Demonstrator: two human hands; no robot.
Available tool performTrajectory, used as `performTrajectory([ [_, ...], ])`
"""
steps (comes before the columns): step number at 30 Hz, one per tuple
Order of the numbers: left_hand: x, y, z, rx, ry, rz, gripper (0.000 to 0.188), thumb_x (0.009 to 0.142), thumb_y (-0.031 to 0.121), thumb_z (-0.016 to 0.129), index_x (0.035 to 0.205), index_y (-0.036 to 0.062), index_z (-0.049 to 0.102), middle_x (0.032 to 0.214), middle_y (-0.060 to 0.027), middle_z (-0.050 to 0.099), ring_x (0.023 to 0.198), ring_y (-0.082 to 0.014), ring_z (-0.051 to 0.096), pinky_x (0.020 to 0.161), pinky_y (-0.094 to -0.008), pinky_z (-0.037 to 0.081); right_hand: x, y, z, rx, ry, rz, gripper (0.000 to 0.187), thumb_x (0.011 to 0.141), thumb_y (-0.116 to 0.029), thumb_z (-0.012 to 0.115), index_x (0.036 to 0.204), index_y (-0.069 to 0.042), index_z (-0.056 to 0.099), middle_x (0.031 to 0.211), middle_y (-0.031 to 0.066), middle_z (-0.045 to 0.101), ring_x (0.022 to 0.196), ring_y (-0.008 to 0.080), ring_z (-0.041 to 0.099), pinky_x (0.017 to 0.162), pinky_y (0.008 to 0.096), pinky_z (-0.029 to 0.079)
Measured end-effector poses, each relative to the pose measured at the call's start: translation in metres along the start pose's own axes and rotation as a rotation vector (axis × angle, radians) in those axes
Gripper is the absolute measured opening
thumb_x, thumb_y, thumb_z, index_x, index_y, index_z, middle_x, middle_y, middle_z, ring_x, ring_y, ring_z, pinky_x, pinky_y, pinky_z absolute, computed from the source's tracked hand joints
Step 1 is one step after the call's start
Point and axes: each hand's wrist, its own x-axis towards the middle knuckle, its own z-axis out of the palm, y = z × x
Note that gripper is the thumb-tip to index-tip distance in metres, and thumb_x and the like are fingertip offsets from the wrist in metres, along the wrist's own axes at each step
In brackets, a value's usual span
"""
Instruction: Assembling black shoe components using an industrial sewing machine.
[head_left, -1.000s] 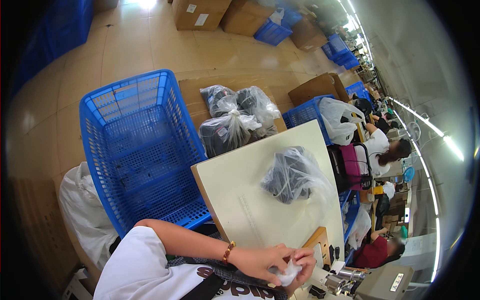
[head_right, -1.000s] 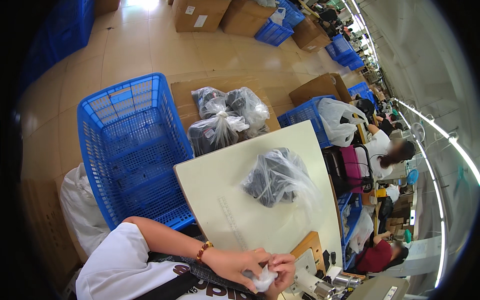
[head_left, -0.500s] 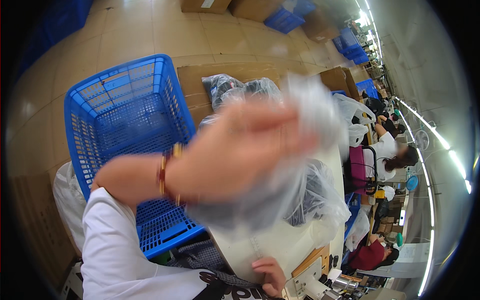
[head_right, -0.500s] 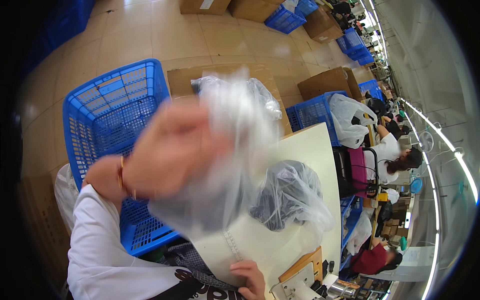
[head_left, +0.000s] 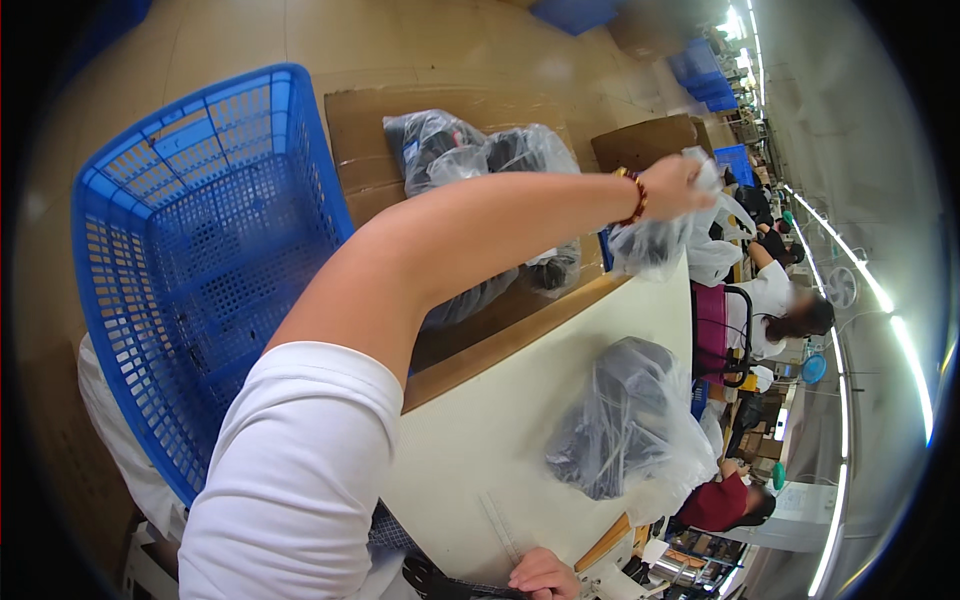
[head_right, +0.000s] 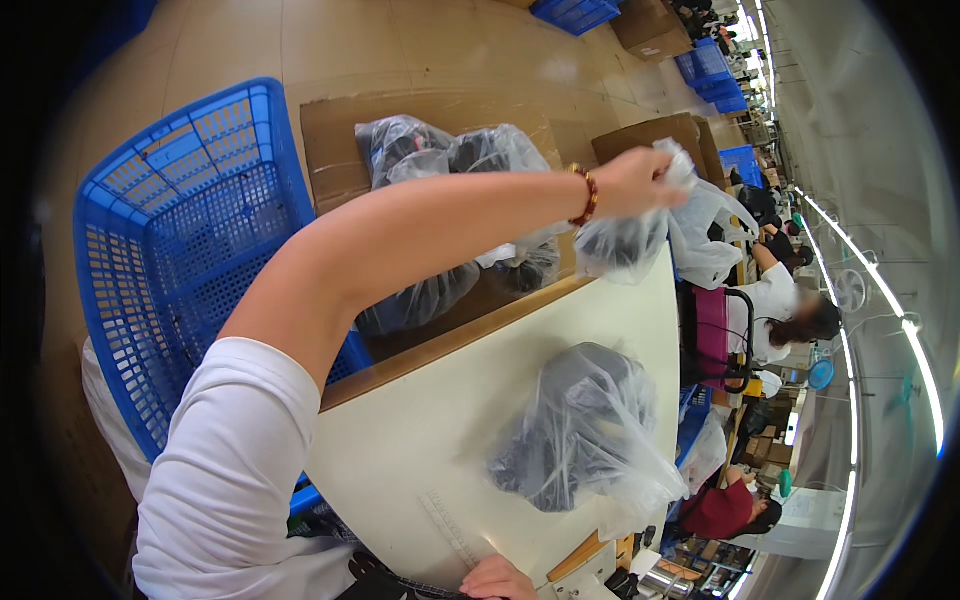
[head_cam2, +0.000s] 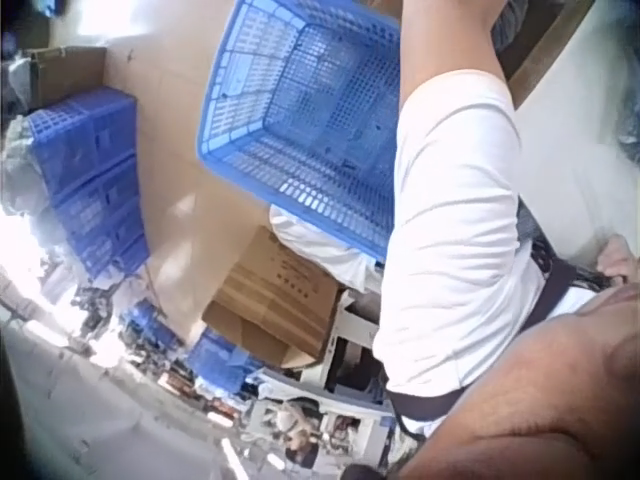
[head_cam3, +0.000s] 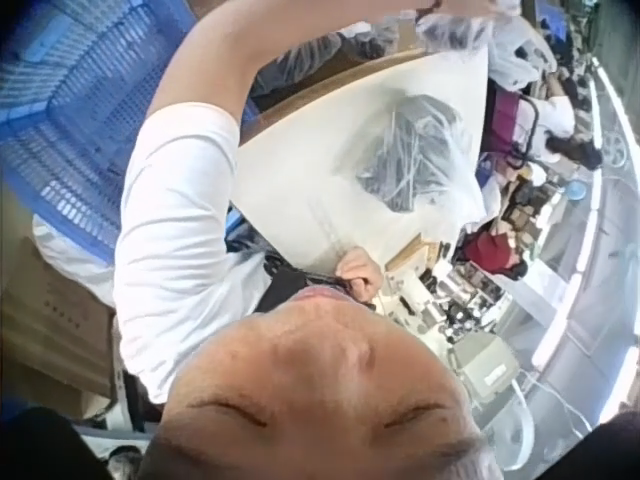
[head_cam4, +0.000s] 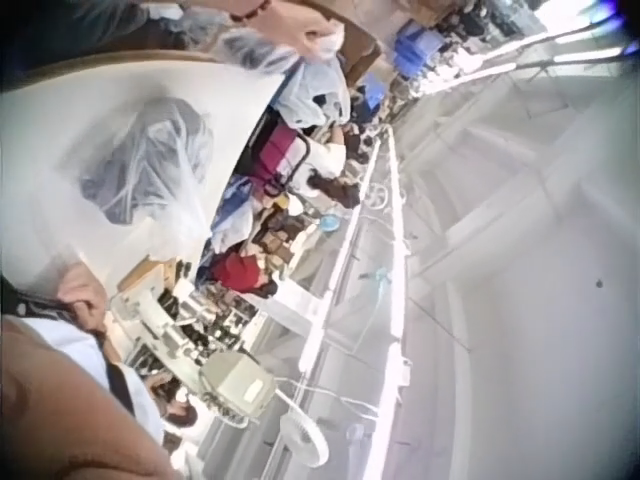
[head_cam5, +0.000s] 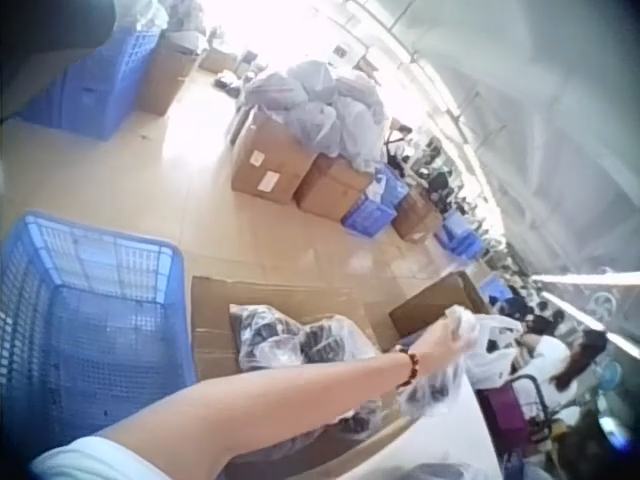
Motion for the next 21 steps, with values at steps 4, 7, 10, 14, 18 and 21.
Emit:
performTrajectory([
  [4, -0.053, -0.078, -0.030, 0.510, -0.415, -0.262, 0.030, 0.086, 0.025, 0.071, 0.103, 0.0023, 0.061, 0.105, -0.0233, 0.069, 0.104, -0.0395, 0.066, 0.088, -0.0438, 0.053, -0.002, 0.001, 0.003, -0.018, 0.025, 0.003, 0.021, 0.096, -0.014, 0.056, 0.086, 0.002, 0.066, 0.080, 0.0144, 0.067, 0.068, 0.0240, 0.061, 0.061, 0.0353, 0.045],
  [7, -0.081, -0.092, -0.034, 0.708, -0.613, -0.071, 0.029, 0.084, 0.015, 0.067, 0.109, 0.0009, 0.061, 0.106, -0.0235, 0.069, 0.102, -0.0396, 0.065, 0.088, -0.0448, 0.053, -0.004, 0.002, 0.004, -0.079, 0.022, 0.015, 0.021, 0.097, -0.015, 0.055, 0.088, 0.002, 0.065, 0.080, 0.0144, 0.066, 0.067, 0.0232, 0.060, 0.059, 0.0342, 0.044],
  [10, -0.088, -0.089, -0.038, 0.583, -0.690, 0.095, 0.024, 0.081, 0.009, 0.064, 0.103, -0.0006, 0.064, 0.102, -0.0215, 0.070, 0.097, -0.0397, 0.066, 0.084, -0.0449, 0.052, -0.006, 0.005, 0.007, -0.126, 0.032, -0.016, 0.020, 0.097, -0.013, 0.054, 0.090, 0.002, 0.064, 0.080, 0.0149, 0.066, 0.065, 0.0220, 0.057, 0.057, 0.0328, 0.044],
  [14, -0.078, -0.090, -0.048, 0.358, -0.706, 0.028, 0.027, 0.080, 0.015, 0.065, 0.102, -0.0009, 0.067, 0.102, -0.0218, 0.070, 0.095, -0.0387, 0.066, 0.081, -0.0430, 0.051, -0.003, 0.007, 0.014, -0.129, 0.098, -0.031, 0.017, 0.097, -0.007, 0.052, 0.090, 0.004, 0.063, 0.079, 0.0164, 0.065, 0.063, 0.0203, 0.055, 0.055, 0.0299, 0.043],
  [18, -0.079, -0.094, -0.028, 0.396, -1.050, -0.154, 0.045, 0.077, 0.029, 0.070, 0.111, -0.0006, 0.069, 0.106, -0.0205, 0.071, 0.098, -0.0341, 0.067, 0.083, -0.0431, 0.051, 0.003, 0.004, 0.019, -0.223, 0.094, -0.067, 0.017, 0.097, -0.006, 0.050, 0.089, 0.005, 0.061, 0.078, 0.0170, 0.064, 0.063, 0.0201, 0.055, 0.054, 0.0292, 0.043],
  [21, -0.109, -0.104, 0.010, 0.916, -1.082, 0.249, 0.035, 0.076, 0.028, 0.070, 0.107, 0.0127, 0.075, 0.120, -0.0141, 0.065, 0.117, -0.0323, 0.059, 0.094, -0.0450, 0.050, 0.005, 0.004, 0.021, -0.269, 0.092, -0.078, 0.018, 0.097, -0.006, 0.048, 0.088, 0.004, 0.060, 0.078, 0.0172, 0.064, 0.064, 0.0200, 0.055, 0.055, 0.0293, 0.043],
])
